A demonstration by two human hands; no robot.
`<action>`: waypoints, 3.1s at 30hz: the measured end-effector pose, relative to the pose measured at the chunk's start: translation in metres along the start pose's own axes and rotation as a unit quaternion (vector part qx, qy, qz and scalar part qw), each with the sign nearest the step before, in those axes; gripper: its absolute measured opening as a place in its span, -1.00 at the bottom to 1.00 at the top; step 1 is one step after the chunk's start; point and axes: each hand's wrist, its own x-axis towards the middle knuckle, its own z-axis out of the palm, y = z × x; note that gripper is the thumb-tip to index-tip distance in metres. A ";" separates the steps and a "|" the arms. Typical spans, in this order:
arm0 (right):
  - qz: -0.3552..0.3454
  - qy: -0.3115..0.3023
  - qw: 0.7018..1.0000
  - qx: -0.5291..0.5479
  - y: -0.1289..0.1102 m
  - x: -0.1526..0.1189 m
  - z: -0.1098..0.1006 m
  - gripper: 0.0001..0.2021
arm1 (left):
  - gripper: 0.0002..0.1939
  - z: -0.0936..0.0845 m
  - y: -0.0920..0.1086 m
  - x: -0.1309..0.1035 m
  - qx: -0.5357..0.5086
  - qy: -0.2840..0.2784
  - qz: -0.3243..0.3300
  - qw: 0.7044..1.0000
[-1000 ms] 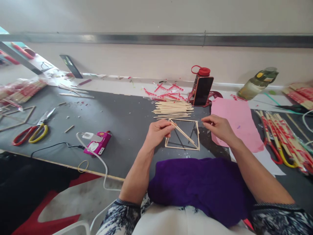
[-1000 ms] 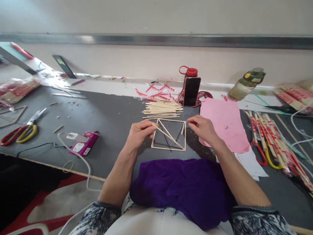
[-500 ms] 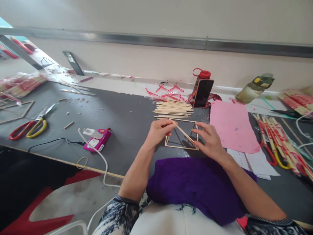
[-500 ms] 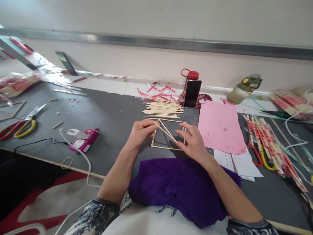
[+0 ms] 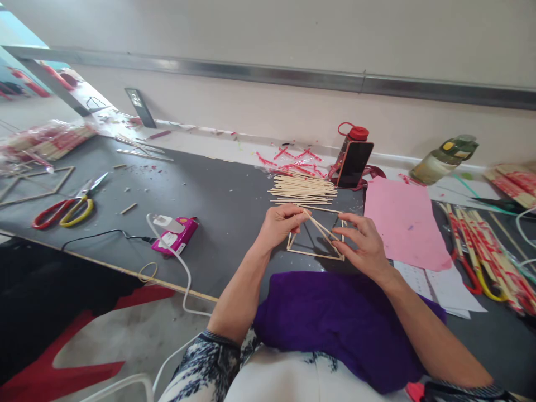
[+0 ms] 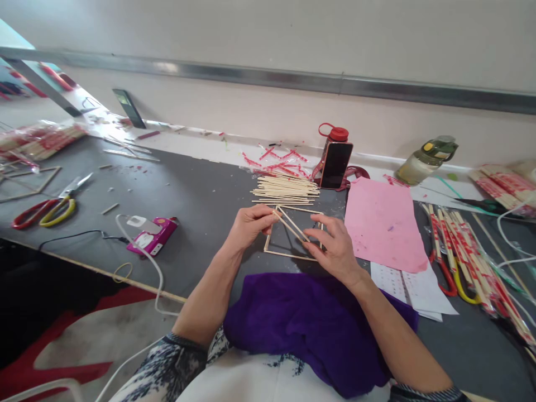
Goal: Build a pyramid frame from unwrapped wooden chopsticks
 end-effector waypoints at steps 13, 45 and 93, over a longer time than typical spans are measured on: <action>0.096 0.073 0.990 0.070 -0.005 0.010 -0.001 -0.87 | -0.83 0.000 0.000 0.000 -0.014 -0.001 0.003 1.000; 0.124 0.168 0.972 0.110 0.015 0.027 0.003 -0.91 | -0.82 0.000 -0.006 0.004 -0.009 0.007 0.007 1.000; 0.094 0.160 0.977 0.104 0.023 0.032 -0.001 -0.91 | -0.83 0.006 -0.005 0.003 0.010 0.041 0.037 0.998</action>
